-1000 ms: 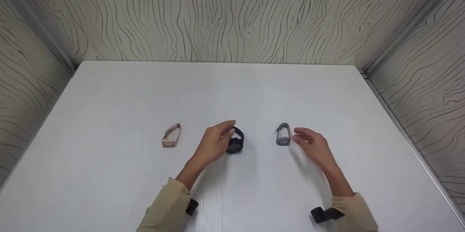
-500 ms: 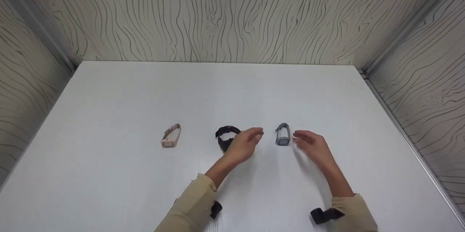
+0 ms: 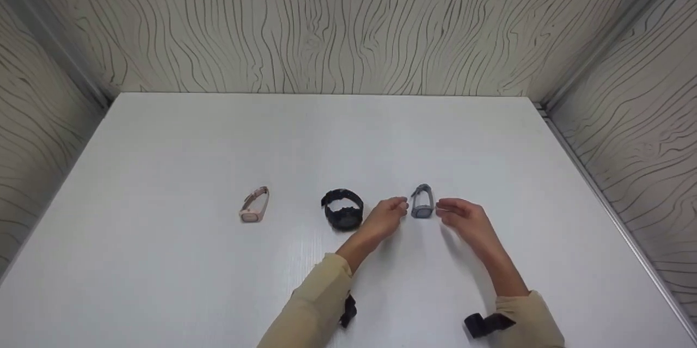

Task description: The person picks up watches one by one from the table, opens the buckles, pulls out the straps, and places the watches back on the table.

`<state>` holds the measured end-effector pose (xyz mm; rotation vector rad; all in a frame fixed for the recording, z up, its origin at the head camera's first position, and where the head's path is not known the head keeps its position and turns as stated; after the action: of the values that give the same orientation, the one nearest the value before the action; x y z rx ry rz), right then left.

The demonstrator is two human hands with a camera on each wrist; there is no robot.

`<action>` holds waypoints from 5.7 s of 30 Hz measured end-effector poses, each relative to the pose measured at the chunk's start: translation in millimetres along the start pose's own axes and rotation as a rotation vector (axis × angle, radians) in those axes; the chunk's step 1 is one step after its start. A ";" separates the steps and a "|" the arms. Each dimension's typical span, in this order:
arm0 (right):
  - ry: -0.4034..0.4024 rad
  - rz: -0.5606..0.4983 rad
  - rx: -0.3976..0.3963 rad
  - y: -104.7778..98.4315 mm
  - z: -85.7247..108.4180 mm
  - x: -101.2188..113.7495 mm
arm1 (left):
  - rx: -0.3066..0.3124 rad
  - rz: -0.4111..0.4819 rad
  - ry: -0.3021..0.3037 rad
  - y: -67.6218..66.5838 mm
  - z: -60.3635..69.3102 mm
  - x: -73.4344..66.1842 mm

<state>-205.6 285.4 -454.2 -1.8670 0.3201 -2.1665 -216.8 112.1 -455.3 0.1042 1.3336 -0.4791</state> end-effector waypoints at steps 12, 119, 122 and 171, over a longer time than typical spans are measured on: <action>0.032 -0.041 0.018 1.8 0.9 -5.0 | 0.007 0.026 -0.044 5.3 -6.1 8.6; -0.318 -0.308 0.181 77.2 33.6 114.9 | -0.257 0.157 0.242 -99.1 84.3 -30.9; -0.344 -0.284 0.184 78.7 33.6 119.4 | -0.240 0.157 0.244 -100.4 85.0 -32.0; -0.460 -0.214 0.300 92.0 38.7 135.0 | -0.180 0.162 0.272 -93.5 88.1 -36.5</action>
<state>-181.0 153.4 -353.5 -2.2103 -0.2913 -1.7032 -179.2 8.0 -380.6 0.1310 1.6144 -0.2105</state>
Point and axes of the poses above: each hand's wrist, its own z-axis away from the middle knuckle, its own y-axis out of the palm, x = y × z, the point moved 6 cm from there along -z, towards the middle knuckle, and after that the axes turned 4 degrees about -z, right-handed, at the moved point
